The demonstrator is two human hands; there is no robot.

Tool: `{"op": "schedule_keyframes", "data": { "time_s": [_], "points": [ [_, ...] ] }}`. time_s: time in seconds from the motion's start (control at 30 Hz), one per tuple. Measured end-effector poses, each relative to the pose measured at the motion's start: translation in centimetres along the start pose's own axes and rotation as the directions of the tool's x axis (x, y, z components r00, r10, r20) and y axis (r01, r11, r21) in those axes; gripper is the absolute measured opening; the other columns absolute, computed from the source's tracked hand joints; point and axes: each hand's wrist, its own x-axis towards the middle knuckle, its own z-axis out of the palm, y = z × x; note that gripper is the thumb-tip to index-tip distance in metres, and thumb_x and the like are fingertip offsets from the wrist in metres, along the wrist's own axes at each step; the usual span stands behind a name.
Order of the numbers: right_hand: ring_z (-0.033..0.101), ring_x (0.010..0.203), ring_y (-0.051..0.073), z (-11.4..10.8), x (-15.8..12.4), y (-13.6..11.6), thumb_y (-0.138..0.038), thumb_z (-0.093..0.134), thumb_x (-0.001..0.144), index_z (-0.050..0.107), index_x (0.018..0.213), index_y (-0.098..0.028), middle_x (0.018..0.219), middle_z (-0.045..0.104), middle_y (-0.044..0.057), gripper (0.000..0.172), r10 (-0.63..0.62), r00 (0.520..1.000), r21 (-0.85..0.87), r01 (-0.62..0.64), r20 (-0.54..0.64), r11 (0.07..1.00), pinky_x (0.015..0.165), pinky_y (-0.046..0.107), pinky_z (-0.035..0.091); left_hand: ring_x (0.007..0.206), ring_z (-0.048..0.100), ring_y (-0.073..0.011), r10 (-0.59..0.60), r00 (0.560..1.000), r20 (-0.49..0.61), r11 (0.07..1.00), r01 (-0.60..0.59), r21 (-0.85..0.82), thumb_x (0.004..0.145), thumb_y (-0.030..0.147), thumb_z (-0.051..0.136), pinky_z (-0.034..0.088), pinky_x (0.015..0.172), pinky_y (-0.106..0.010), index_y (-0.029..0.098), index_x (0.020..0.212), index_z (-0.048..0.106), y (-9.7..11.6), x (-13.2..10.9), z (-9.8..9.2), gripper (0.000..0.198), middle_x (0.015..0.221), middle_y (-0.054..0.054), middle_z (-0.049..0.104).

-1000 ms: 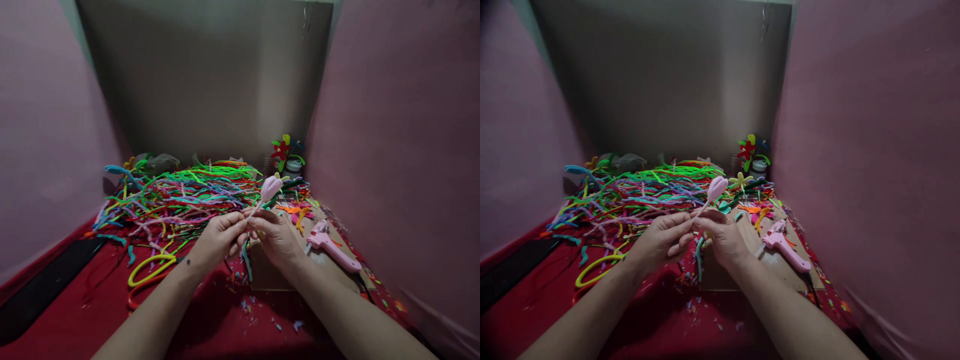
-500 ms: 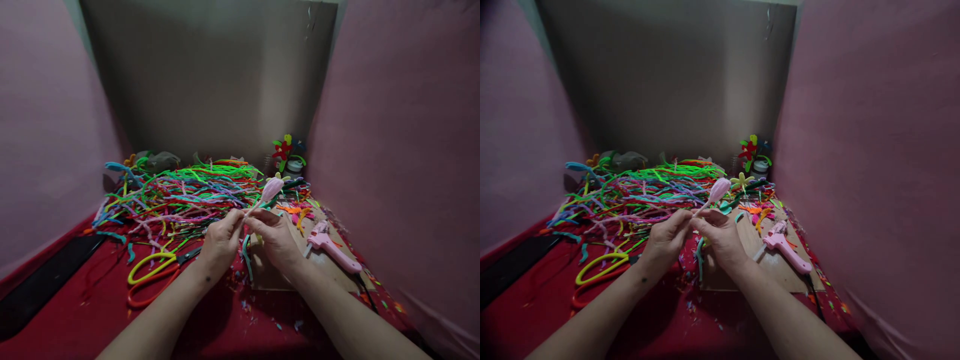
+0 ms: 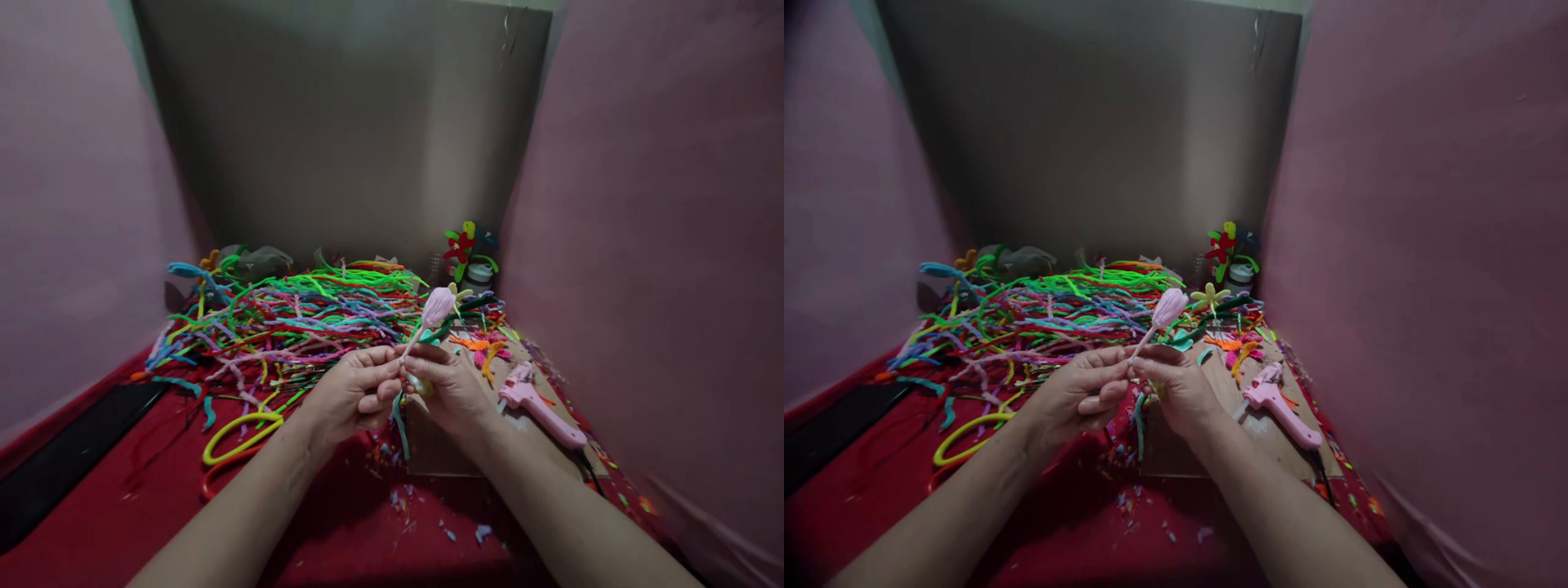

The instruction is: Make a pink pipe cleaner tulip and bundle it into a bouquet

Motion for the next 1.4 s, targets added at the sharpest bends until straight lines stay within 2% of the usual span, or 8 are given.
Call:
{"op": "schedule_keyframes", "data": {
  "time_s": [0.13,0.33,0.43,0.6,0.77,0.93,1.23,1.4],
  "points": [
    [0.056,0.061,0.011,0.1,-0.1,0.0,-0.016,0.076,0.054,0.071,0.065,-0.019,0.069,0.067,-0.001,0.013,-0.054,0.998,-0.016,0.054,-0.022,0.998,0.057,0.024,0.041,0.035,0.032,-0.0036,0.175,0.975,-0.139,0.923,-0.113,0.368,0.082,0.036,0.053,0.026,0.035,-0.016,0.017,0.073,0.053,-0.5,0.0,0.5,0.021,0.052,0.005,0.048],
    [0.054,0.061,0.011,0.4,-0.1,0.1,-0.014,0.078,0.048,0.07,0.059,-0.019,0.064,0.067,-0.002,0.015,-0.076,0.98,-0.011,0.076,-0.183,0.997,0.058,0.025,0.039,0.073,0.059,-0.0162,0.661,0.748,0.057,0.151,-0.207,0.967,0.084,0.024,0.047,0.04,0.069,-0.026,0.019,0.091,0.061,-2.3,0.4,-0.1,0.016,0.083,-0.006,0.064],
    [0.054,0.062,0.011,0.4,-0.1,0.3,-0.015,0.079,0.05,0.07,0.059,-0.019,0.065,0.067,-0.002,0.014,-0.091,0.983,-0.035,0.087,-0.16,0.996,0.06,0.025,0.039,0.073,0.058,-0.0162,0.665,0.735,0.132,0.024,-0.198,0.98,0.084,0.019,0.044,0.039,0.067,-0.025,0.019,0.089,0.06,-2.6,0.5,-0.5,0.017,0.079,-0.006,0.062],
    [0.054,0.066,0.01,0.1,-0.1,0.5,-0.017,0.077,0.055,0.072,0.069,-0.02,0.07,0.068,-0.003,0.015,-0.162,0.986,-0.108,0.157,-0.036,0.982,0.067,0.025,0.041,0.052,0.044,-0.0084,0.667,0.744,-0.022,0.314,-0.254,0.915,0.085,0.022,0.044,0.034,0.052,-0.02,0.018,0.078,0.058,-1.8,0.2,0.2,0.016,0.059,0.004,0.049],
    [0.053,0.065,0.009,0.2,-0.2,0.1,-0.017,0.072,0.063,0.072,0.075,-0.019,0.074,0.068,-0.002,0.012,-0.182,0.982,-0.154,0.187,0.046,0.97,0.065,0.023,0.04,0.04,0.036,-0.0046,0.398,0.881,-0.254,0.812,-0.211,0.544,0.081,0.032,0.053,0.026,0.039,-0.017,0.017,0.072,0.057,-0.9,0.0,1.0,0.018,0.05,0.006,0.046],
    [0.05,0.055,0.008,0.1,0.0,0.0,-0.016,0.073,0.059,0.071,0.069,-0.018,0.064,0.065,-0.002,0.01,-0.082,0.997,-0.069,0.082,0.011,0.994,0.056,0.022,0.038,0.033,0.031,-0.0015,0.161,0.969,-0.188,0.977,-0.129,0.169,0.078,0.032,0.06,0.021,0.034,-0.014,0.016,0.072,0.055,-0.4,0.0,0.7,0.018,0.048,0.007,0.047],
    [0.049,0.056,0.008,0.1,-0.2,-0.2,-0.014,0.07,0.06,0.071,0.067,-0.016,0.062,0.063,-0.002,0.008,-0.145,0.989,-0.081,0.148,0.043,0.986,0.055,0.023,0.036,0.031,0.029,-0.0021,0.117,0.989,-0.09,0.96,-0.089,0.267,0.082,0.036,0.054,0.024,0.031,-0.015,0.017,0.073,0.055,-0.2,0.0,0.3,0.022,0.048,0.007,0.046],
    [0.049,0.058,0.008,0.4,-0.1,0.0,-0.013,0.074,0.054,0.069,0.059,-0.019,0.062,0.064,-0.004,0.009,-0.166,0.982,-0.04,0.163,-0.093,0.986,0.057,0.023,0.036,0.044,0.046,-0.0065,0.544,0.834,-0.091,0.515,-0.246,0.821,0.083,0.029,0.051,0.037,0.045,-0.017,0.017,0.081,0.06,-1.1,0.2,0.8,0.015,0.055,0.004,0.054]
  ]
}}
